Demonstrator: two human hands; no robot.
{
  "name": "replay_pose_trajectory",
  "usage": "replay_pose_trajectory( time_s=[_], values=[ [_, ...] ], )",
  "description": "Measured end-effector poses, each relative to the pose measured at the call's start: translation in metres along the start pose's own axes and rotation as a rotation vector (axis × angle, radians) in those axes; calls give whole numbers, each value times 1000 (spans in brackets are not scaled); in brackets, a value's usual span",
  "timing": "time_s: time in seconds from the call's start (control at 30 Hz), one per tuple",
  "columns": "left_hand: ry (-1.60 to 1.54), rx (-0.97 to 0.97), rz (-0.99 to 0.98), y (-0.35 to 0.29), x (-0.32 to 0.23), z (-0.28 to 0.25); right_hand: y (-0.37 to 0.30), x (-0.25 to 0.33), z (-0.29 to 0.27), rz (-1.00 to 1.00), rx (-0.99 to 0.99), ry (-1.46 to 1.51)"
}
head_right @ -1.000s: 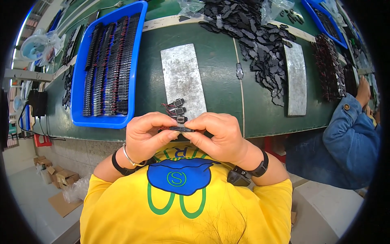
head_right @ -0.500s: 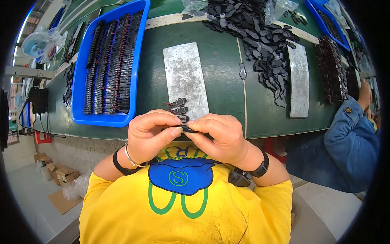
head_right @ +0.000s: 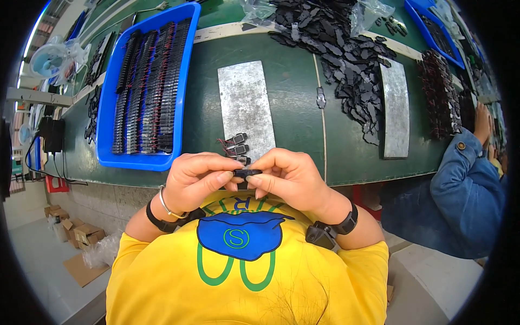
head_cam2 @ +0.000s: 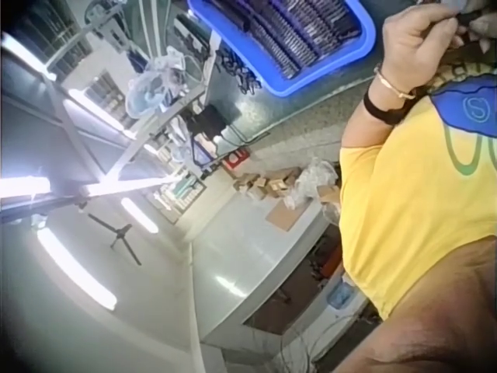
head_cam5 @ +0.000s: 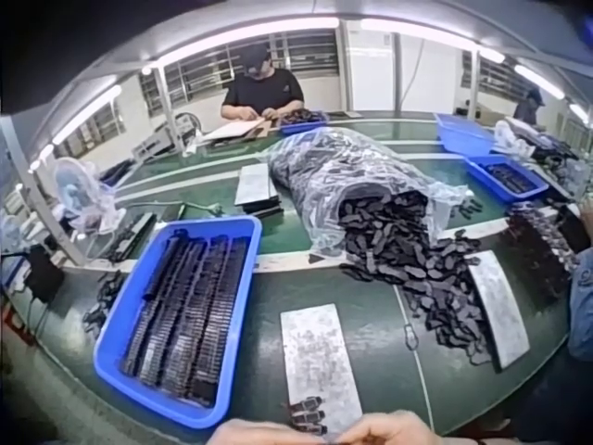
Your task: The person picks up a speaker from a blue tray and a plastic casing from a pile, then presses the speaker into the casing by hand. They place the assembled unit onto a metal plate and repeat the process until the plate is full.
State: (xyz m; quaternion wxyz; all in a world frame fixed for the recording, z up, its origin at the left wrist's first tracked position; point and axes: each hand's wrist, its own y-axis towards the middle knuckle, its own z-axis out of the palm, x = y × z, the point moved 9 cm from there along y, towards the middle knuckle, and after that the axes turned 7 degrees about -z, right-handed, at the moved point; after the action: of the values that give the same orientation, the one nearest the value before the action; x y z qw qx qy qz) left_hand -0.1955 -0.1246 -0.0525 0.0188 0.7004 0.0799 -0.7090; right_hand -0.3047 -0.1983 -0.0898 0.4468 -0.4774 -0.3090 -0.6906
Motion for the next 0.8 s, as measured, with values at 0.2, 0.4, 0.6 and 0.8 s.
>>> replay_pose_trajectory(
  time_s=[0.2, 0.4, 0.6, 0.8],
  values=[
    [18, 49, -5, 0, -3, -1, 0, -1, 6, 53, 65, 98],
    [-38, 38, -30, 0, 1, -2, 1, 10, 0, -101, 12, -140],
    [-383, -82, -223, 5, 26, -1, -10, 69, 22, -873, -72, -984],
    [-313, -112, -239, 10, 25, 2, -12, 72, 27, -922, -101, -1109]
  ],
)
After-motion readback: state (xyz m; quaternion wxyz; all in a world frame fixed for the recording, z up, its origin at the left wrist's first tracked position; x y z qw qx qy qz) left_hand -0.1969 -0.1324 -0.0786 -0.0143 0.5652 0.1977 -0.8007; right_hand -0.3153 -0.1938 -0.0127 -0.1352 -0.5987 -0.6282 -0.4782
